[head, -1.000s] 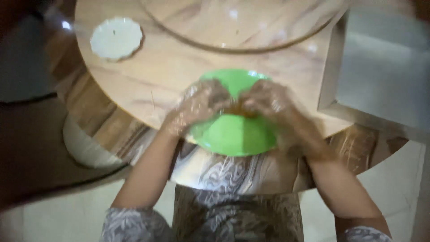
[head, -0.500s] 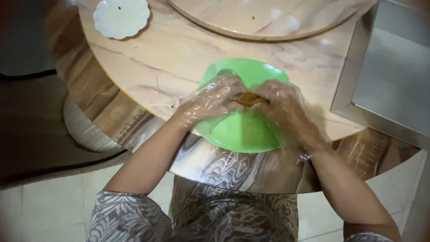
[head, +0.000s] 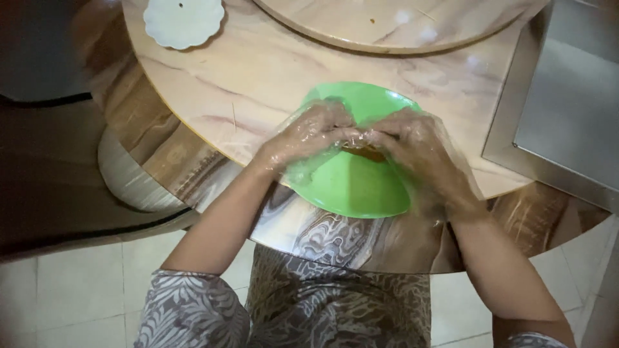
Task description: Kneading and shaping a brown dough-like substance on a green plate while wearing plastic gloves in a food preparation setting.
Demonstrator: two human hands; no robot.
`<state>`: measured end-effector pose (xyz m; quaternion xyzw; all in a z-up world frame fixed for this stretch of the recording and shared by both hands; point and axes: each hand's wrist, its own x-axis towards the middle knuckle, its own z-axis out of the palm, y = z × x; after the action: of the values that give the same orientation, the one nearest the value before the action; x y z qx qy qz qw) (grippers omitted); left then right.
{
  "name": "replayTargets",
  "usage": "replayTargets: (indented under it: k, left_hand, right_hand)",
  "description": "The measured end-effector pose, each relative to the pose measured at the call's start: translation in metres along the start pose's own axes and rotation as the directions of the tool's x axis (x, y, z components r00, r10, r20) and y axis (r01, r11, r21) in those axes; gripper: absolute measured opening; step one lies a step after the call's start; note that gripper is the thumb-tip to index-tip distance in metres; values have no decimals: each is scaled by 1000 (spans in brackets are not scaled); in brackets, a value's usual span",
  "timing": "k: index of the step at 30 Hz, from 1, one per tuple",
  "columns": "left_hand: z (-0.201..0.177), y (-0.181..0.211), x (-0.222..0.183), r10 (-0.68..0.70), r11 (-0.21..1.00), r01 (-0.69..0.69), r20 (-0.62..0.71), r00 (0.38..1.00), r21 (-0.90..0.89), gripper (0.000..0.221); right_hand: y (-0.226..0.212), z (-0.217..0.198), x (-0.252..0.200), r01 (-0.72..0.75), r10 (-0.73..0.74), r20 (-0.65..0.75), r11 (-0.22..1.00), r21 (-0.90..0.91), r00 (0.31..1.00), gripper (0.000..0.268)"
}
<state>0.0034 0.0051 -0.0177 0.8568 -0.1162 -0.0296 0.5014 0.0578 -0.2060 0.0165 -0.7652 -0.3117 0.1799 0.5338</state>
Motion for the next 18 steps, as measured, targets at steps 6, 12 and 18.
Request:
replayTargets:
  k: [6,12,18]
  left_hand:
    - [-17,25,-12,211,977,-210,-35,977,32,38]
    - [-7,3,-2,346,929,-345,12,938,135,28]
    - [0,-13,5,249,951,-252,42,968,179,23]
  right_hand:
    - [-11,-9,-6,191,-176,76,938,-289,981,41]
    - [-11,5,-6,148,65,225,574,-805,972,29]
    - [52,4,10,222,-118,195,681,-698,974,11]
